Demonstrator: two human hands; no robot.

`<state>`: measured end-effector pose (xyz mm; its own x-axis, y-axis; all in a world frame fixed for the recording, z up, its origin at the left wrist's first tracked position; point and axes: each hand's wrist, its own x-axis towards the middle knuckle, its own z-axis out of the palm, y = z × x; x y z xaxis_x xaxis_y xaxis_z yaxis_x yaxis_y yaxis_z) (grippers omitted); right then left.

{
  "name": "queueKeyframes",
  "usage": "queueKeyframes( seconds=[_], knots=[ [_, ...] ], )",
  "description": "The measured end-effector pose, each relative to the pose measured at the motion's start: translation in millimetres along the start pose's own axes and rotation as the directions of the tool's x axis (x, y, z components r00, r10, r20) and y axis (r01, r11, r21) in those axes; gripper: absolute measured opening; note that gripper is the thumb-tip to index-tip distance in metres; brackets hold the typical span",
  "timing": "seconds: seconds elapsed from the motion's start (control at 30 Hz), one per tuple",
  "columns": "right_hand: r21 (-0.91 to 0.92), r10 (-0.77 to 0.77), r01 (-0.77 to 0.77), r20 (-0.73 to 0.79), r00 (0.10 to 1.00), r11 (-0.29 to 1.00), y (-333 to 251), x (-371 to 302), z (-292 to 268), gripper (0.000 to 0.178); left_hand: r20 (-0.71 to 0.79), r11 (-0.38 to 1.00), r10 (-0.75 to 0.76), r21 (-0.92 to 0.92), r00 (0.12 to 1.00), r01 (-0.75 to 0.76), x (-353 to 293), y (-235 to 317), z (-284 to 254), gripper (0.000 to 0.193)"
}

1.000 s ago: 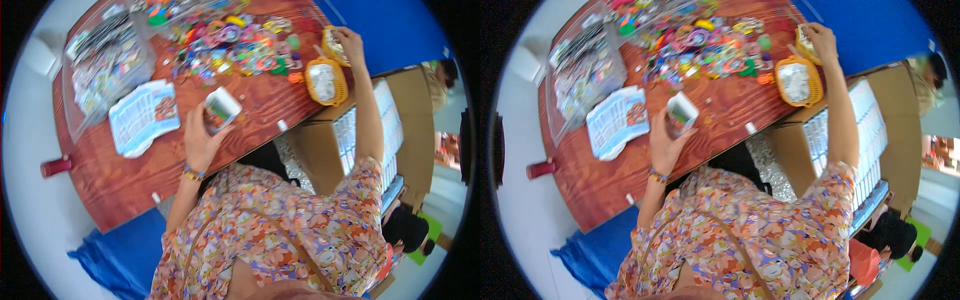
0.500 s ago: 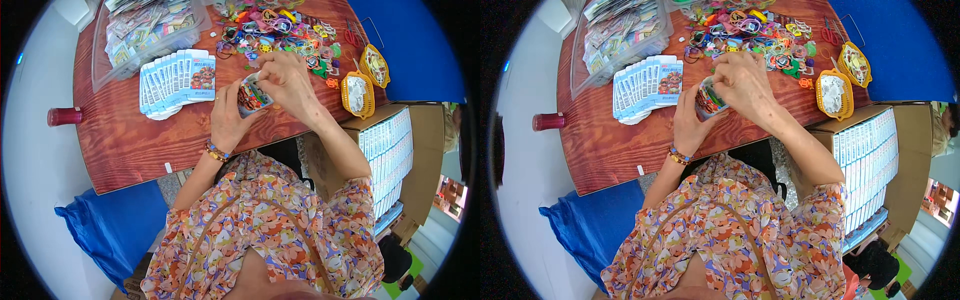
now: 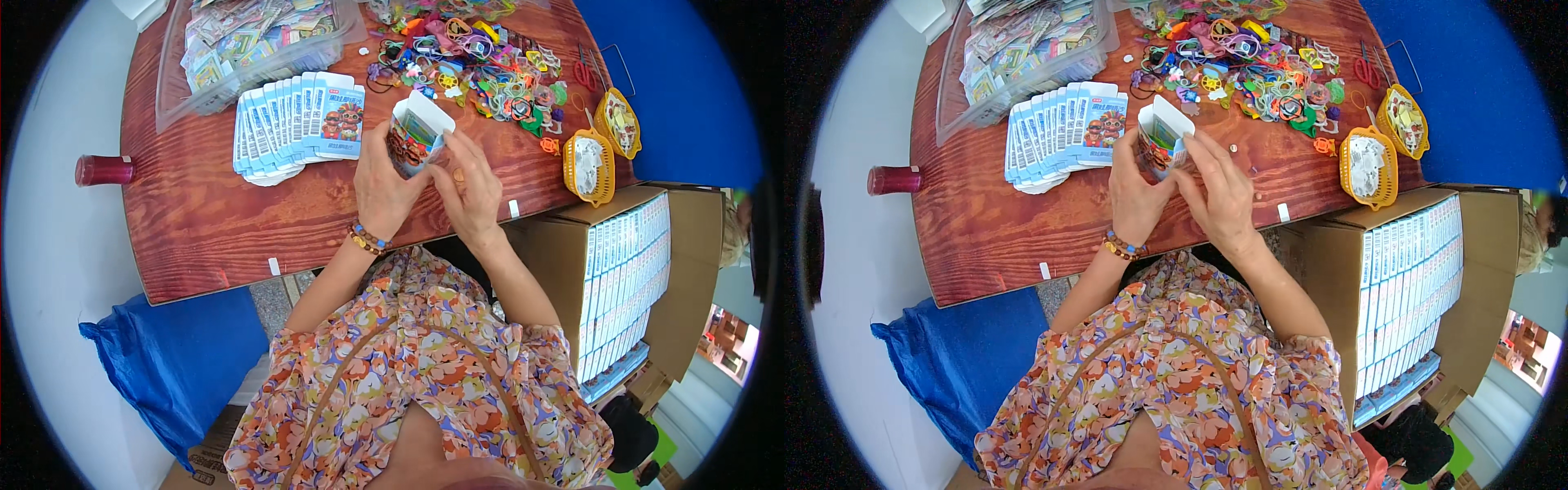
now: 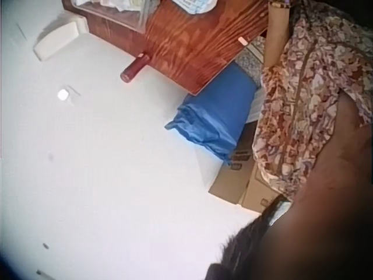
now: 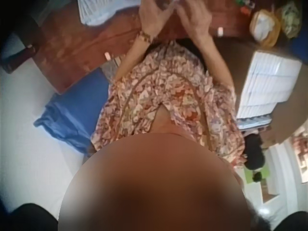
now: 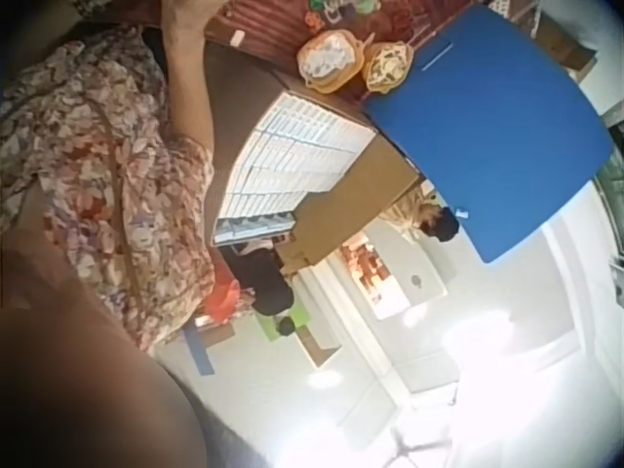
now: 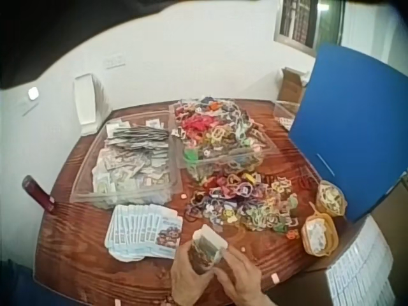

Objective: Manually fill small plastic containers with colorful toy parts and seal them with adhesive labels.

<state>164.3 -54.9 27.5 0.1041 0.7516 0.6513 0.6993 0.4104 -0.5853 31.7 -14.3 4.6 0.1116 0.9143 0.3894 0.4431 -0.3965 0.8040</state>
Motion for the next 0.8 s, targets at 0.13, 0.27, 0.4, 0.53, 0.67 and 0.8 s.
queueKeyframes(
  seconds=[0.13,0.27,0.4,0.53,0.67,0.8],
  knots=[
    [0.007,0.053,-0.053,0.033,0.998,0.999,-2.4,-0.7,13.5,0.044,-0.027,0.994,-0.021,0.109,0.999,0.024,0.4,-1.0,1.9,0.072],
    [0.087,0.265,-0.274,0.106,0.958,0.958,6.2,5.2,8.1,0.036,0.034,0.994,0.033,0.106,0.999,-0.037,2.4,-1.1,-4.2,0.074],
    [0.606,0.426,-0.518,0.304,0.852,0.603,18.2,15.9,-13.9,0.026,0.142,0.993,0.102,-0.067,0.985,-0.093,8.5,-4.1,-27.0,0.062],
    [0.638,0.361,-0.556,0.423,0.831,0.532,19.7,17.3,-21.5,0.027,0.246,0.796,-0.078,-0.568,0.966,0.209,8.8,8.1,-33.1,0.050],
    [0.656,0.239,-0.468,0.412,0.879,0.592,25.1,19.5,-19.8,0.026,0.170,0.778,-0.019,-0.617,0.985,0.122,3.2,2.1,-34.6,0.047],
    [0.651,0.168,-0.447,0.446,0.879,0.614,22.9,25.4,-22.2,0.024,0.361,0.809,-0.037,-0.537,0.932,0.240,7.0,8.1,-52.2,0.042]
  ],
)
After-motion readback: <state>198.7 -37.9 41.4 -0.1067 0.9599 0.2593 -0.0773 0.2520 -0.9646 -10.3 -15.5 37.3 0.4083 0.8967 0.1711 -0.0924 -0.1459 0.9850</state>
